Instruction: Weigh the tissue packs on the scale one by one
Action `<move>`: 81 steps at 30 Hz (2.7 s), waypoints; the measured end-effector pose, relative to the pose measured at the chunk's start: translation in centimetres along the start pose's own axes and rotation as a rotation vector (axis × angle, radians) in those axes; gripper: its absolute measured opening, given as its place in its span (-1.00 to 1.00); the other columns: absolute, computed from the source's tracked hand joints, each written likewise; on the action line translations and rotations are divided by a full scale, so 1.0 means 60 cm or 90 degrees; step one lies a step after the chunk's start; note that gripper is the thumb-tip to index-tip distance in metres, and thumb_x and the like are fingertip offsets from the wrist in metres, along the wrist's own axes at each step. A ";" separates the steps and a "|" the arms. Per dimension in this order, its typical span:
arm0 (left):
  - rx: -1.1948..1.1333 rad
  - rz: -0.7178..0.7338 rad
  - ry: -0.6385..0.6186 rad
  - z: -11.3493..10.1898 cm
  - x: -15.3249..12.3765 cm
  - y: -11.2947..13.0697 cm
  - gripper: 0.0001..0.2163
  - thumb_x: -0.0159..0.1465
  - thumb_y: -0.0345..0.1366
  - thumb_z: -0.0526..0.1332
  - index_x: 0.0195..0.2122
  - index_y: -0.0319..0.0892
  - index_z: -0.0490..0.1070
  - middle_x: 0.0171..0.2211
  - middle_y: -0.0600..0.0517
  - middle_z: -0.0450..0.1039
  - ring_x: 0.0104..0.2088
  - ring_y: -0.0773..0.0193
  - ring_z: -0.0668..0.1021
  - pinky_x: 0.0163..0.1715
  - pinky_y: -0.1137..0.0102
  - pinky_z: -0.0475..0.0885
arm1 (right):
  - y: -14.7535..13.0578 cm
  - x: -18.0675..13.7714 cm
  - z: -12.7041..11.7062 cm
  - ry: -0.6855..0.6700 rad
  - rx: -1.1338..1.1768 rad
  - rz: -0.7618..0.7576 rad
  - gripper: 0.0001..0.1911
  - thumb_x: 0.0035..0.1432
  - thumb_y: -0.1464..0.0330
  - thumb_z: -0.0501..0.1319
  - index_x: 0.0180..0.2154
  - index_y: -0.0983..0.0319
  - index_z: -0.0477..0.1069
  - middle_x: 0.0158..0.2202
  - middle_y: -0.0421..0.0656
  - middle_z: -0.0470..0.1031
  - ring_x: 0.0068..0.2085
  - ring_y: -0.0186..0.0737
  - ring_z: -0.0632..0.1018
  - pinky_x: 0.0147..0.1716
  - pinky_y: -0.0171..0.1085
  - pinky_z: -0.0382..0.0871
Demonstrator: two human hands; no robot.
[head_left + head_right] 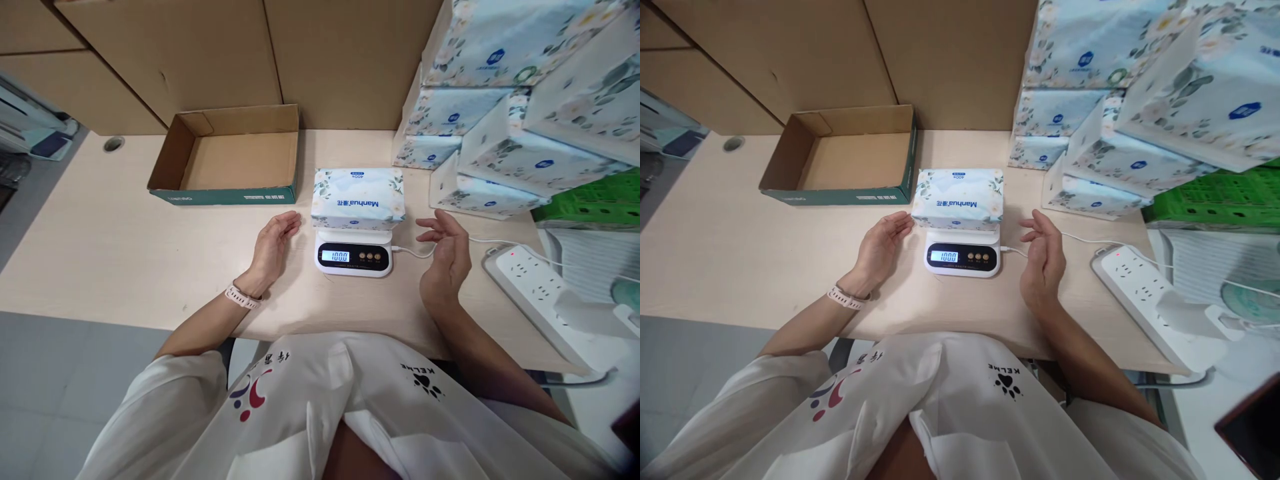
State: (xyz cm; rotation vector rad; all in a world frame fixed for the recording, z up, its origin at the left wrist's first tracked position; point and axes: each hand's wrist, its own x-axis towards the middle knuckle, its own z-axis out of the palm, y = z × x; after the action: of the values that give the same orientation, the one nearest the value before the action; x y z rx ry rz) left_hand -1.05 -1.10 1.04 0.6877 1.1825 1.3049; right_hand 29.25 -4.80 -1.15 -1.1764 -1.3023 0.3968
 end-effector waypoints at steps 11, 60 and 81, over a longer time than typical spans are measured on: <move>0.018 -0.004 -0.005 0.000 -0.002 0.003 -0.86 0.31 -0.32 0.35 -0.15 -0.15 0.68 -0.02 -0.09 0.70 0.07 0.14 0.67 0.44 0.10 0.41 | -0.018 0.001 -0.001 0.020 0.003 0.053 -0.52 0.54 0.07 0.07 0.06 0.21 0.63 -0.18 -0.08 0.66 -0.26 -0.21 0.56 -0.19 -0.13 0.44; 0.026 0.010 -0.017 -0.002 -0.001 0.001 -0.78 0.30 -0.19 0.31 -0.13 -0.17 0.63 -0.02 -0.11 0.70 0.09 0.10 0.68 0.41 0.08 0.42 | -0.002 -0.003 -0.012 -0.149 -0.053 0.015 -0.48 0.56 0.00 0.00 0.23 0.06 0.56 0.14 -0.07 0.66 0.20 0.04 0.62 0.27 0.21 0.47; 0.112 0.079 -0.157 0.007 -0.016 -0.004 -0.28 0.33 0.45 0.15 0.32 0.10 0.47 0.64 0.13 0.01 0.68 0.12 -0.10 0.66 0.12 -0.19 | 0.023 -0.004 -0.009 -0.257 -0.125 0.027 -0.25 0.48 -0.23 -0.12 0.53 -0.15 0.15 0.57 -0.16 0.25 0.60 0.10 0.21 0.57 0.39 -0.04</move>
State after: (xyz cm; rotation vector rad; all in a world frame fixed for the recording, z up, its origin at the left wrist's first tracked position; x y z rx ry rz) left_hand -0.42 -1.97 1.24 1.0333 1.0737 1.1871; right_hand 30.19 -4.66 -2.35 -1.3336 -1.6971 0.5674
